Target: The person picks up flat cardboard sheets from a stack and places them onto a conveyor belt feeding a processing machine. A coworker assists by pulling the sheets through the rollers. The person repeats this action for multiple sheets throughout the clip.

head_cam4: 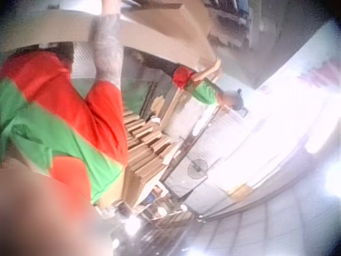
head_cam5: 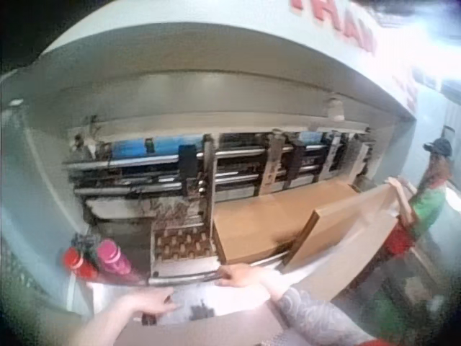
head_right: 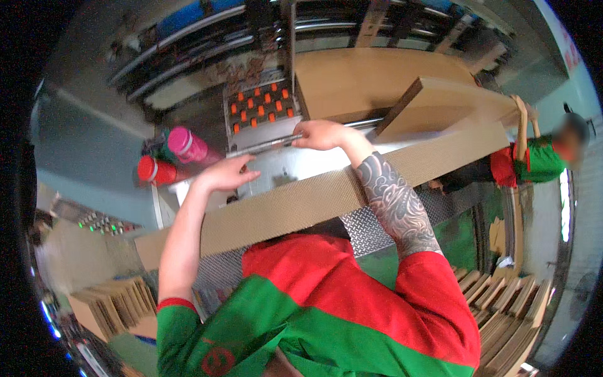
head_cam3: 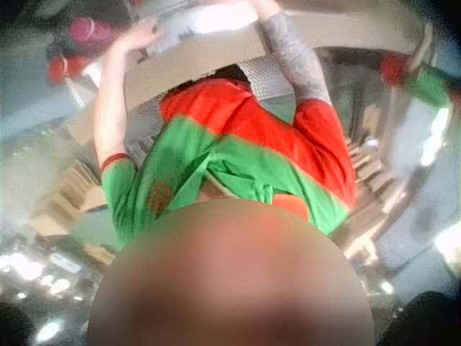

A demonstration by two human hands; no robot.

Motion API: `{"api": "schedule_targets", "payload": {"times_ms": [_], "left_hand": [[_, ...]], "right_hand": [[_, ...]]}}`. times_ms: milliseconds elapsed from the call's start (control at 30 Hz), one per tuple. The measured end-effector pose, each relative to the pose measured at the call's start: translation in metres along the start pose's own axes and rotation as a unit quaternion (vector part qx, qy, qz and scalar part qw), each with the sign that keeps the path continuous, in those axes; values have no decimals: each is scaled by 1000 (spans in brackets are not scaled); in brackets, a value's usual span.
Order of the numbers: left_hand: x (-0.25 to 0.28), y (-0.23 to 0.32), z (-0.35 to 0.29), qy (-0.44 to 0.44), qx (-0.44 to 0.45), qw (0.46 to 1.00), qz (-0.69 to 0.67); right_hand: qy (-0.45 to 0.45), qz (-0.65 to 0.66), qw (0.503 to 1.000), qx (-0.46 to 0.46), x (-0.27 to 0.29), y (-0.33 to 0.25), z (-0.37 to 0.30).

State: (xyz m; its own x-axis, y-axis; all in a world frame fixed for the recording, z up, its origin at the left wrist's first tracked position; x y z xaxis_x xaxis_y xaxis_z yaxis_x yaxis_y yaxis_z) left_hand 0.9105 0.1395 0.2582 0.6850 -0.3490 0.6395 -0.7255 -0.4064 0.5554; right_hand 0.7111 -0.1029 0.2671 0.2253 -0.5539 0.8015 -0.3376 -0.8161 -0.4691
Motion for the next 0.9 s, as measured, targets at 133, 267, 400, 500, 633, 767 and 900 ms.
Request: {"api": "schedule_targets", "payload": {"times_ms": [133,267,400,500,633,767,900], "left_hand": [[-1,-10,8,31,-56,998,-17],[4,-15,7,21,-9,999,-22],[7,-9,5,17,-12,999,-30],[8,-7,3,25,-3,999,-23],[6,-10,2,32,0,999,-28],[1,-15,1,46,-3,999,-26],[0,-22,-7,72,25,995,-59]], "right_hand": [[5,18,1000,10,-1,15,8],[4,64,998,-14,-4,22,12],[-14,64,997,-35,-4,21,9],[-20,77,996,-40,-5,19,7],[-17,35,999,-34,-7,14,9],[-18,17,1000,-18,-8,4,5],[-37,-32,999,22,-15,-13,0]]}}
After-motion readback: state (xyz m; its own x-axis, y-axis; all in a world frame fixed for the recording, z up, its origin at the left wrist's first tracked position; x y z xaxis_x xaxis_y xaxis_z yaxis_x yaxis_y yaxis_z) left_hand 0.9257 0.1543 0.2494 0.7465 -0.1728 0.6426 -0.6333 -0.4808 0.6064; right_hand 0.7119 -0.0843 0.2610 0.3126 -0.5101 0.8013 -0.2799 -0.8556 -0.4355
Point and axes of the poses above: each hand's wrist, its own z-axis towards the middle knuckle, its own x-axis out of the back of the hand, y = z × x, the point moved 2 cm from there along z, towards the middle knuckle, and after that the axes turned 8 degrees about -z, right-handed, at the moved point
